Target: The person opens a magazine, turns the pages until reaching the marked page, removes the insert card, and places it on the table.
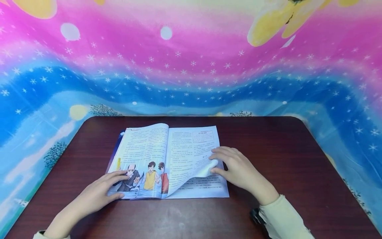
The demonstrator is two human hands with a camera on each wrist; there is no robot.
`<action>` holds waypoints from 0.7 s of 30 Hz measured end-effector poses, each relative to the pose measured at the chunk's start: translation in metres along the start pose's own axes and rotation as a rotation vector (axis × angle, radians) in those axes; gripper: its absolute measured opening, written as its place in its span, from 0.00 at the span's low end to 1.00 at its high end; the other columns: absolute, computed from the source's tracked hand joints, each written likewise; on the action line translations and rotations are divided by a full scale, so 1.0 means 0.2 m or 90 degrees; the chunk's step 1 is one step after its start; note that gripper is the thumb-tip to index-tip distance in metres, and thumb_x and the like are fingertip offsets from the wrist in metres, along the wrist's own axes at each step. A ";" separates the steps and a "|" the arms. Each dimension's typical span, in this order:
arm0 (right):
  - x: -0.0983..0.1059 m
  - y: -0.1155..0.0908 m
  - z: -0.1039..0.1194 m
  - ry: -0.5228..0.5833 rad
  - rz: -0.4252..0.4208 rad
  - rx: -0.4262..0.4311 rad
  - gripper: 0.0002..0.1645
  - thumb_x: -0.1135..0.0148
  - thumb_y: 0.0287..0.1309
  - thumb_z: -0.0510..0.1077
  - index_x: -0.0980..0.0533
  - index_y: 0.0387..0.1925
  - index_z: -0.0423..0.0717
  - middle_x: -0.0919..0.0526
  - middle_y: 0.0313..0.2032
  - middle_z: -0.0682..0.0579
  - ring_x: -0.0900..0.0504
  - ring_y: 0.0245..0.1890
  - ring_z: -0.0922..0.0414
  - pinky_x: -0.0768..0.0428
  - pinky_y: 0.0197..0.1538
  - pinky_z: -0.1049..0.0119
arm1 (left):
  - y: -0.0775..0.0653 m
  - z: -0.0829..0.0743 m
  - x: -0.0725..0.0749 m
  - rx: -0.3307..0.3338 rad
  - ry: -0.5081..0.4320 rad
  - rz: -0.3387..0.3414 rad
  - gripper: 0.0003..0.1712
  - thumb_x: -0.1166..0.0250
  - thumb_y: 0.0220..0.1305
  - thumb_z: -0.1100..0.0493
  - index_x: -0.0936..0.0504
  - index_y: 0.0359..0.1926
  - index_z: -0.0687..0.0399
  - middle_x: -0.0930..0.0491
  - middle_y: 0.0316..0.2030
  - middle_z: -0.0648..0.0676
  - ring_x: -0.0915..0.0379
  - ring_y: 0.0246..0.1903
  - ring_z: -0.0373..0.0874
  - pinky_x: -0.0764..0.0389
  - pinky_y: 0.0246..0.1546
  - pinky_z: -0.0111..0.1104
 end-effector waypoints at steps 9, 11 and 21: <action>0.06 0.07 0.09 0.006 -0.036 0.024 0.23 0.23 0.51 0.52 0.17 0.48 0.50 0.21 0.58 0.51 0.28 0.63 0.49 0.34 0.66 0.45 | 0.03 -0.11 0.00 0.006 -0.040 -0.008 0.23 0.29 0.63 0.52 0.19 0.59 0.45 0.23 0.60 0.51 0.30 0.63 0.53 0.31 0.62 0.55; 0.08 0.09 0.11 0.008 -0.050 0.035 0.22 0.23 0.50 0.52 0.17 0.47 0.50 0.19 0.55 0.52 0.27 0.61 0.50 0.33 0.65 0.47 | 0.04 -0.16 0.00 -0.002 -0.052 -0.018 0.21 0.30 0.64 0.52 0.18 0.58 0.42 0.21 0.58 0.49 0.29 0.62 0.50 0.30 0.62 0.53; 0.15 0.13 0.21 -0.007 -0.114 0.099 0.20 0.22 0.48 0.53 0.18 0.43 0.53 0.17 0.43 0.60 0.22 0.50 0.57 0.30 0.60 0.55 | 0.06 -0.49 0.14 -0.154 -0.117 -0.197 0.18 0.29 0.62 0.59 0.16 0.54 0.44 0.18 0.51 0.41 0.23 0.55 0.39 0.21 0.54 0.45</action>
Point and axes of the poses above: each hand's wrist, its own y-axis towards the middle knuckle, its own x-axis out of the back of the hand, z = x × y, the point moved 9 cm from there along y, towards the middle knuckle
